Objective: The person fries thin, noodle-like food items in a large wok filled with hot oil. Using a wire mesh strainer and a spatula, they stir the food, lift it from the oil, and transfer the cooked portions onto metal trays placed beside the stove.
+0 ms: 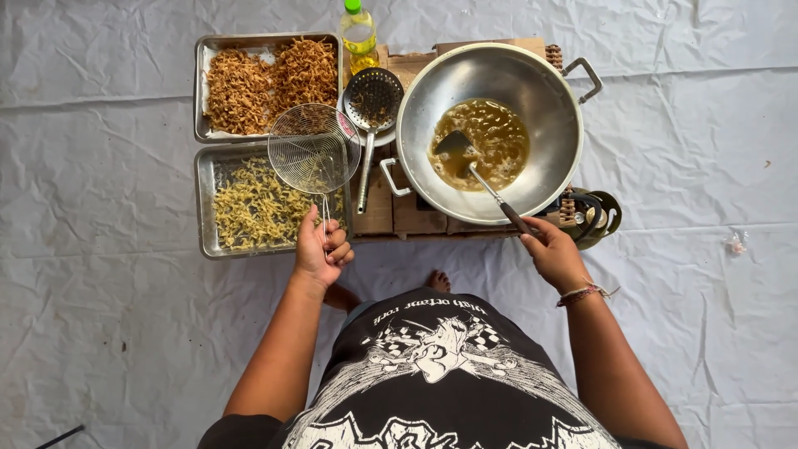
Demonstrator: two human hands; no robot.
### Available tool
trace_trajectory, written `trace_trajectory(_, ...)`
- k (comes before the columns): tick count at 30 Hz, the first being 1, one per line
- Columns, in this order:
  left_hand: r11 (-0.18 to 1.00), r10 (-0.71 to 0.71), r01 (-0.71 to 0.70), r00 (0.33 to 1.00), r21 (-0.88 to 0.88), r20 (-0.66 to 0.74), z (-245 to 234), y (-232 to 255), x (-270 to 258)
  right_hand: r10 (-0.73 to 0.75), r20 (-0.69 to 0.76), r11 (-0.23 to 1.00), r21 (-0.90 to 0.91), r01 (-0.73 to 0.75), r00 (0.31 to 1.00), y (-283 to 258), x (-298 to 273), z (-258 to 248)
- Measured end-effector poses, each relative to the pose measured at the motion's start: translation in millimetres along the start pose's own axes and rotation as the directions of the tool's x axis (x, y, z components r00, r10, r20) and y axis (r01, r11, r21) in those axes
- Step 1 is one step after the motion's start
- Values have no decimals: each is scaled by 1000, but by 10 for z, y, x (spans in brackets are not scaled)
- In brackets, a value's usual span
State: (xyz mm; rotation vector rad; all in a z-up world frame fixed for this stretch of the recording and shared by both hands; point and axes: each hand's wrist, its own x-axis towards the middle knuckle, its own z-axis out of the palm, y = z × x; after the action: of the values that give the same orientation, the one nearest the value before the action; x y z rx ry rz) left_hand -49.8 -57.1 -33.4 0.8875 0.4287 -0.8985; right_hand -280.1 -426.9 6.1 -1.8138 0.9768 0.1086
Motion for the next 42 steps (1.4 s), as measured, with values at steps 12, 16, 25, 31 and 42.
trace_trajectory(12,1000,-7,7,1000,2,-8,-18,2,-15,-28,-7,897,-442,22,1000,-640,-617,-398)
trace_trajectory(16,1000,-5,5,1000,4,-12,-21,3,-1,-61,-5,875,-481,52,998,-608,-636,-428)
trace_trajectory(25,999,-41,40,999,-6,-6,-6,91,121,8,-50,915,-402,-27,999,-329,-394,-338)
trace_trajectory(31,995,-99,99,995,-20,21,-97,225,529,35,-79,912,-406,-64,996,-268,-247,-265)
trace_trajectory(42,960,-280,279,949,31,146,-327,246,1886,65,-104,895,-434,-104,992,-349,-267,-154)
